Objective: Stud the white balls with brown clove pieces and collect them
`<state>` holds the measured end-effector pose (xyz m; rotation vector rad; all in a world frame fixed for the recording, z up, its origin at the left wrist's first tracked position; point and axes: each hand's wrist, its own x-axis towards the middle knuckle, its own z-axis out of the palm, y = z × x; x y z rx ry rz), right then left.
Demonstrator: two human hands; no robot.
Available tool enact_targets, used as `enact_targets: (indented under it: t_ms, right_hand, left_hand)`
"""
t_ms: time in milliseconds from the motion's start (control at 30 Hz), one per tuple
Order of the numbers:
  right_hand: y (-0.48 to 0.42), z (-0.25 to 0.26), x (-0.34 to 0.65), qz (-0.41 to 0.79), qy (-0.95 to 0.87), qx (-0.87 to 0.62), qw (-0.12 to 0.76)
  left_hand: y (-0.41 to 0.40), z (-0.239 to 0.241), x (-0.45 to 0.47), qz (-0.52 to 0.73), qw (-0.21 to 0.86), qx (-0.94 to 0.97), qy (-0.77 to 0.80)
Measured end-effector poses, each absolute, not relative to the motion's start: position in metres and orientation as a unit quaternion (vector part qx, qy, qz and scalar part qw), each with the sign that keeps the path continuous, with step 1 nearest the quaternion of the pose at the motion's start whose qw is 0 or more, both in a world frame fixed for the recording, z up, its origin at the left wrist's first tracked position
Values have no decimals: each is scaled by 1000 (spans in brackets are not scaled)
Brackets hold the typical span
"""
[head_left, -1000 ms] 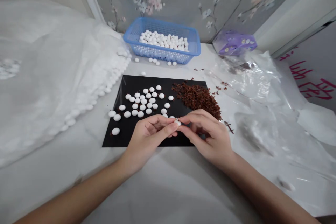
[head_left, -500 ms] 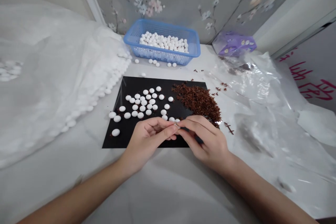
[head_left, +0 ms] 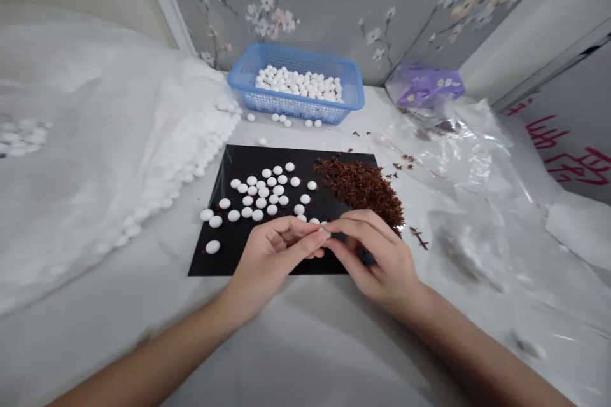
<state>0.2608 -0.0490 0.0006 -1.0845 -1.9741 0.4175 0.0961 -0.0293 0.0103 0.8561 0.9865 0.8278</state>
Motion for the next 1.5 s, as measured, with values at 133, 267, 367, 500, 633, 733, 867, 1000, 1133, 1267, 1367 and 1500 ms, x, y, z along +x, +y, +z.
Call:
enact_targets:
  t_ms: [133,267,367,500,633,733,867,1000,1133,1267,1367,1500]
  right_hand:
    - [-48,3,264,155,-806,-411,396]
    - [-38,9,278,139,-803,-464,346]
    - [-28,9,292,84,-770,-556,302]
    - [-22,7,299,31,-766,-603,222]
    - [-23,2,297,11,-787,-593,169]
    - [-23,0,296,3,-790,-593,155]
    - [-22,-2,296,2,-788,-595,159]
    - [-22,-5,294,-5,-789,-589,174]
    - [-22,-7,290,-1,-788,-580,205]
    - [-20,-6,286,22,-778,-574,255]
    - [-19,-4,285,40,-768,-572,286]
    - [-19,-1,285,45,-759,-562,327]
  left_hand:
    - [-28,12,96,358,701,412,459]
    - [-20,16,88,314,659,506,460]
    - [-12,17,78,291,538,622,488]
    - [-5,14,68,241,373,749,491]
    - [-3,14,65,212,282,794,495]
    - [-3,15,65,205,218,810,505]
    - [-3,16,64,187,140,831,505]
    - [-1,21,61,187,115,827,517]
    - [22,32,54,211,87,795,562]
    - [67,37,48,198,51,786,583]
    - [99,33,46,167,59,798,576]
    - [119,28,48,168,100,812,549]
